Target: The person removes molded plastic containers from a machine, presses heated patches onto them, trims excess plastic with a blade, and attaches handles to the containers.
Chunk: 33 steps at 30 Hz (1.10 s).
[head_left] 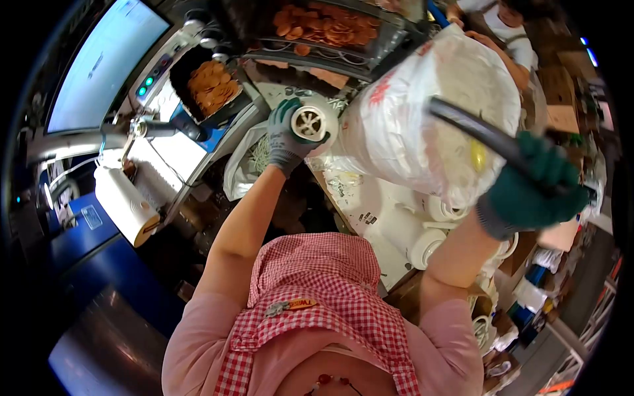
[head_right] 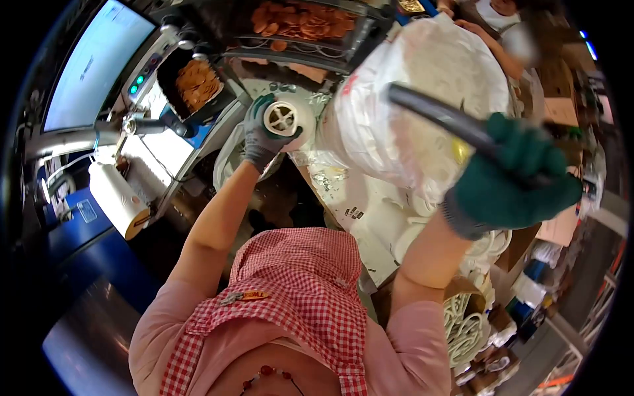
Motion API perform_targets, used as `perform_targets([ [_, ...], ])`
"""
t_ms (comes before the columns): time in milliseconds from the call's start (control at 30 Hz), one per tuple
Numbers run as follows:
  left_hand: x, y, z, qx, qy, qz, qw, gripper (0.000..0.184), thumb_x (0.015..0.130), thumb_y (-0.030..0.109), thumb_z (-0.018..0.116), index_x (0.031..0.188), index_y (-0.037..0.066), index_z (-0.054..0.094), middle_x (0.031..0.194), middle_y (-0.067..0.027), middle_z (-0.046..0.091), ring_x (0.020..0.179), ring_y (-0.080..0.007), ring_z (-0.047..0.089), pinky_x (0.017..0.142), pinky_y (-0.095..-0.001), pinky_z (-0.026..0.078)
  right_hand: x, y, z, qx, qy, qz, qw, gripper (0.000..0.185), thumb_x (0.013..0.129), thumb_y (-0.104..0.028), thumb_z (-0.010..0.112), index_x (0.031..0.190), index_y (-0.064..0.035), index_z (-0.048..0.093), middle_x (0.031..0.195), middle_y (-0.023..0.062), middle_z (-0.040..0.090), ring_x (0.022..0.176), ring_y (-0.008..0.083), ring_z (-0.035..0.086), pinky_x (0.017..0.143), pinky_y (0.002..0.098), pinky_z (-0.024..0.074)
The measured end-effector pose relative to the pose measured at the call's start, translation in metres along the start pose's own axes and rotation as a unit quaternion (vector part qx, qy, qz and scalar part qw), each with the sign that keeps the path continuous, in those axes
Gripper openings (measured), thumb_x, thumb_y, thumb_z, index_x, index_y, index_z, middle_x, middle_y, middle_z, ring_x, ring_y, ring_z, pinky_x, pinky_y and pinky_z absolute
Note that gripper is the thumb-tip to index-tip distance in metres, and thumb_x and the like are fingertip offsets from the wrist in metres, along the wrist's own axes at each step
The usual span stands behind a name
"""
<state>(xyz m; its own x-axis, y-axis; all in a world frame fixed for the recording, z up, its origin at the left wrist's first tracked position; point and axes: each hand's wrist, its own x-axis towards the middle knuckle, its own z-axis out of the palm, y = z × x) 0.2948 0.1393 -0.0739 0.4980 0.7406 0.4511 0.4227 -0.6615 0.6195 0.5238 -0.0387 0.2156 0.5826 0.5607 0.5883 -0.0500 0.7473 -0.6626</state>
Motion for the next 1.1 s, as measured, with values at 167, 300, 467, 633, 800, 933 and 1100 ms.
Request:
perform_targets([
  [167, -0.003, -0.007, 0.003, -0.030, -0.005, -0.036, 0.999, 0.073, 0.053, 0.038, 0.088, 0.112, 0.007, 0.059, 0.119, -0.0140, 0.059, 0.113, -0.0357, 0.054, 0.097, -0.0462, 0.043, -0.050, 0.116, 0.065, -0.009, -0.031, 0.063, 0.997, 0.026, 0.097, -0.029, 0.049, 0.084, -0.0069, 0.046, 0.062, 0.0066, 0.043, 0.049, 0.0170, 0.037, 0.049, 0.0362, 0.0377],
  [300, -0.006, -0.011, 0.001, -0.050, -0.001, -0.047, 0.998, 0.077, 0.053, 0.042, 0.087, 0.115, 0.008, 0.059, 0.121, -0.0144, 0.058, 0.117, -0.0355, 0.052, 0.101, -0.0475, 0.040, -0.042, 0.102, 0.102, -0.005, -0.115, 0.039, 0.993, 0.031, 0.096, -0.034, 0.051, 0.073, -0.0132, 0.044, 0.063, 0.0008, 0.042, 0.053, 0.0158, 0.041, 0.053, 0.0336, 0.0371],
  [467, -0.007, -0.018, 0.005, -0.058, 0.005, -0.061, 0.996, 0.078, 0.053, 0.049, 0.086, 0.115, 0.011, 0.059, 0.129, -0.0116, 0.056, 0.124, -0.0348, 0.048, 0.105, -0.0502, 0.036, -0.123, 0.241, 0.059, -0.153, 0.104, 0.140, 0.973, 0.009, 0.090, -0.012, 0.057, 0.088, -0.0066, 0.049, 0.067, 0.0051, 0.050, 0.056, 0.0167, 0.049, 0.056, 0.0334, 0.0455],
  [633, -0.004, -0.014, 0.006, -0.019, 0.006, -0.052, 0.998, 0.076, 0.055, 0.048, 0.086, 0.113, 0.007, 0.060, 0.122, -0.0146, 0.058, 0.119, -0.0352, 0.051, 0.101, -0.0487, 0.040, -0.057, 0.156, 0.082, -0.105, -0.064, 0.052, 0.991, 0.019, 0.097, -0.020, 0.048, 0.080, -0.0099, 0.046, 0.059, 0.0036, 0.036, 0.048, 0.0157, 0.033, 0.048, 0.0357, 0.0352],
  [800, -0.004, -0.019, 0.013, -0.043, 0.003, -0.041, 0.998, 0.074, 0.057, 0.046, 0.084, 0.118, 0.010, 0.059, 0.125, -0.0141, 0.056, 0.121, -0.0347, 0.050, 0.101, -0.0495, 0.038, -0.108, 0.218, 0.069, -0.126, 0.040, 0.141, 0.981, 0.012, 0.083, -0.006, 0.061, 0.074, -0.0059, 0.053, 0.068, 0.0055, 0.053, 0.062, 0.0161, 0.052, 0.059, 0.0305, 0.0467],
  [933, -0.006, -0.017, 0.008, -0.022, -0.029, -0.037, 0.999, 0.075, 0.059, 0.043, 0.083, 0.124, 0.015, 0.057, 0.129, -0.0134, 0.054, 0.125, -0.0354, 0.047, 0.104, -0.0505, 0.036, -0.150, 0.261, 0.033, -0.279, 0.043, 0.128, 0.951, 0.012, 0.076, -0.003, 0.068, 0.080, -0.0064, 0.058, 0.078, 0.0031, 0.062, 0.072, 0.0157, 0.058, 0.069, 0.0297, 0.0500],
  [1100, -0.003, -0.011, -0.002, -0.058, -0.007, -0.034, 0.998, 0.075, 0.056, 0.036, 0.089, 0.117, 0.006, 0.057, 0.123, -0.0166, 0.056, 0.115, -0.0376, 0.052, 0.100, -0.0467, 0.040, -0.018, 0.086, 0.045, -0.215, -0.099, -0.123, 0.964, 0.030, 0.092, -0.025, 0.047, 0.075, -0.0011, 0.053, 0.071, 0.0097, 0.056, 0.066, 0.0239, 0.056, 0.069, 0.0389, 0.0508],
])
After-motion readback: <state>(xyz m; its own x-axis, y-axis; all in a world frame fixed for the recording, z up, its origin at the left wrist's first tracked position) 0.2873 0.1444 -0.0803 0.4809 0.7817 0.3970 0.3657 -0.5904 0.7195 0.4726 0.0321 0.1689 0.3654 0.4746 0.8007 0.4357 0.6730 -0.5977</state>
